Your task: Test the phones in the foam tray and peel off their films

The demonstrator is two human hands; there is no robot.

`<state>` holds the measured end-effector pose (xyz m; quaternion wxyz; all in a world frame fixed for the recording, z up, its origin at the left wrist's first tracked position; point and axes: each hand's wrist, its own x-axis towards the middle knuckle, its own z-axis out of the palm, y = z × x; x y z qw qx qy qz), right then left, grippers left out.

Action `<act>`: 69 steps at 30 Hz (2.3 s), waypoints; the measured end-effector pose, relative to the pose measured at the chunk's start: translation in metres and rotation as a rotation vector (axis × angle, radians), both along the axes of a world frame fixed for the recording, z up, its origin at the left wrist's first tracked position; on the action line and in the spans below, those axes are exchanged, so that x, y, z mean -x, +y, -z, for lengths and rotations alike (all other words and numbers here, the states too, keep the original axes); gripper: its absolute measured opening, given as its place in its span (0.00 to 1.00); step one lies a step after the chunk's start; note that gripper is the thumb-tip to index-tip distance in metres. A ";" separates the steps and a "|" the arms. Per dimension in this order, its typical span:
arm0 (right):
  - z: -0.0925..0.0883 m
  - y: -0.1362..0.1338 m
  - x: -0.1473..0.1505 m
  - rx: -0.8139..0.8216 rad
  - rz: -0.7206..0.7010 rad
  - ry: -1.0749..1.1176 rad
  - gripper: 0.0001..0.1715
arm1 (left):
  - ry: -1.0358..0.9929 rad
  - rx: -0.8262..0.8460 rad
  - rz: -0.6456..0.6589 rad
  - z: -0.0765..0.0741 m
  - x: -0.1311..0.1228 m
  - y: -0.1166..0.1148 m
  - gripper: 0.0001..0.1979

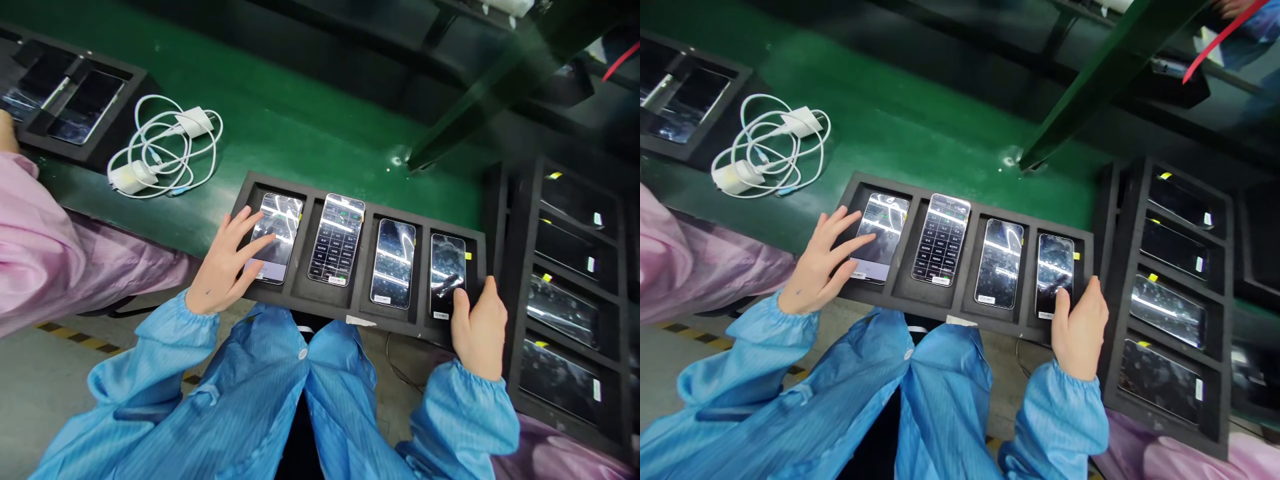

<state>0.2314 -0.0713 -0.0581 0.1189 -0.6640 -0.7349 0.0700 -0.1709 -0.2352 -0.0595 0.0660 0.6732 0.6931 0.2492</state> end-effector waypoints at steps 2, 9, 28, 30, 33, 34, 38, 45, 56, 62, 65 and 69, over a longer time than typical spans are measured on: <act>-0.001 0.001 0.003 -0.014 0.002 0.007 0.52 | 0.029 0.006 0.023 0.000 0.003 0.001 0.21; -0.002 -0.005 0.018 -0.108 -0.078 0.071 0.45 | 0.132 0.008 0.067 0.002 0.006 0.010 0.22; 0.020 -0.034 0.033 -0.455 0.017 0.225 0.31 | -0.088 -0.084 -0.143 0.006 -0.002 -0.003 0.22; 0.021 -0.035 0.032 -0.456 0.017 0.226 0.31 | -0.057 -0.082 -0.162 0.007 -0.002 -0.005 0.22; 0.021 -0.035 0.032 -0.458 0.019 0.227 0.30 | 0.017 -0.055 -0.126 0.009 -0.001 -0.005 0.21; 0.022 -0.034 0.033 -0.458 0.021 0.228 0.30 | 0.047 -0.036 -0.096 0.009 -0.001 -0.004 0.21; 0.023 -0.034 0.034 -0.454 0.028 0.235 0.30 | 0.155 0.067 0.018 0.010 -0.003 0.002 0.24; 0.017 -0.038 0.035 -0.442 0.044 0.276 0.30 | 0.083 0.069 -0.007 0.006 -0.006 0.001 0.26; 0.017 -0.088 0.002 -0.415 0.215 0.417 0.25 | -0.147 0.153 -0.576 0.006 0.010 -0.018 0.33; 0.031 -0.114 -0.017 -0.106 0.443 0.608 0.25 | -0.126 0.307 -0.623 0.006 0.009 -0.022 0.33; 0.034 -0.117 -0.017 -0.034 0.442 0.732 0.21 | -0.114 0.321 -0.630 0.002 0.013 -0.015 0.33; 0.035 -0.121 -0.019 -0.025 0.518 0.872 0.22 | -0.100 0.278 -0.686 0.000 0.037 -0.002 0.29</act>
